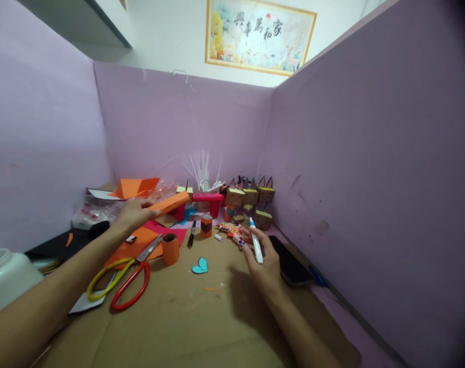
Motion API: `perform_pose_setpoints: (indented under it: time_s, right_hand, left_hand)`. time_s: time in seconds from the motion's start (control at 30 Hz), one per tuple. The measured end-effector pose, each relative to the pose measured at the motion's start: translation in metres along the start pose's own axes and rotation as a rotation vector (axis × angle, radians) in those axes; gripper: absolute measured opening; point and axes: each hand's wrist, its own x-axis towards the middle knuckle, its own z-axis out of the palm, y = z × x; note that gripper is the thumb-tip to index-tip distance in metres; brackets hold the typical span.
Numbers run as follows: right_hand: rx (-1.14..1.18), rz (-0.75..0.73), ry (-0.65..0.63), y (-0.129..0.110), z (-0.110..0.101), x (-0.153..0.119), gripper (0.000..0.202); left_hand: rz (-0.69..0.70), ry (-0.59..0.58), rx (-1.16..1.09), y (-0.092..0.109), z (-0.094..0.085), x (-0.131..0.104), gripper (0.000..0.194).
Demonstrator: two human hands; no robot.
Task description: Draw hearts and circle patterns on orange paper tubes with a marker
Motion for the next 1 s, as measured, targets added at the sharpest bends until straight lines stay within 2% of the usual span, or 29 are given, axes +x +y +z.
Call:
perform_pose_setpoints:
  time_s: [0.07, 0.13, 0.2, 0.27, 0.33, 0.4, 0.47, 0.5, 0.53, 0.6, 0.63, 0.73, 0.83, 0.9, 1.0]
  right_hand:
    - [0.014, 0.018, 0.013, -0.003, 0.001, -0.001, 0.039]
    - [0.082, 0.055, 0.022, -0.009, 0.002, -0.004, 0.039]
    - [0.209, 0.107, 0.001, -0.016, 0.004, -0.009, 0.039]
    - [0.332, 0.152, -0.055, -0.02, 0.006, -0.012, 0.039]
    - [0.358, 0.174, -0.082, -0.018, 0.009, -0.008, 0.038]
    - [0.257, 0.163, -0.062, -0.013, 0.015, 0.005, 0.04]
    - [0.075, 0.13, -0.125, -0.007, 0.027, 0.026, 0.043]
    - [-0.094, 0.085, -0.172, -0.005, 0.034, 0.038, 0.043]
    - [-0.294, 0.028, -0.223, -0.003, 0.044, 0.049, 0.047]
    - [-0.389, -0.009, -0.266, -0.001, 0.066, 0.068, 0.053]
    - [-0.423, -0.015, -0.28, -0.001, 0.077, 0.074, 0.055]
    - [-0.499, -0.017, -0.315, 0.004, 0.107, 0.083, 0.055]
    - [-0.534, -0.007, -0.325, 0.011, 0.122, 0.082, 0.048]
    - [-0.521, 0.001, -0.337, 0.014, 0.122, 0.081, 0.042]
    - [-0.436, 0.006, -0.359, 0.009, 0.109, 0.084, 0.039]
  left_hand:
    - [-0.031, -0.083, -0.09, 0.011, -0.012, -0.032, 0.02]
    - [-0.115, -0.222, -0.317, 0.016, -0.014, -0.072, 0.033]
    - [-0.268, -0.432, -0.549, 0.015, -0.004, -0.113, 0.035]
    - [-0.371, -0.648, -0.626, 0.012, 0.014, -0.147, 0.035]
    - [-0.341, -0.707, -0.6, 0.012, 0.031, -0.171, 0.027]
    - [-0.217, -0.671, -0.483, 0.015, 0.041, -0.185, 0.018]
    - [-0.098, -0.514, -0.283, 0.018, 0.045, -0.194, 0.017]
    - [-0.042, -0.463, -0.24, 0.019, 0.045, -0.197, 0.016]
    - [-0.01, -0.437, -0.219, 0.018, 0.045, -0.199, 0.016]
    - [0.035, -0.42, -0.189, 0.016, 0.045, -0.203, 0.018]
    - [0.066, -0.454, -0.188, 0.013, 0.046, -0.204, 0.022]
    - [0.075, -0.453, -0.212, 0.005, 0.047, -0.201, 0.035]
    - [0.068, -0.484, -0.22, -0.002, 0.047, -0.195, 0.035]
    - [0.035, -0.483, -0.259, -0.003, 0.047, -0.189, 0.036]
    - [-0.028, -0.387, -0.323, 0.002, 0.047, -0.178, 0.04]
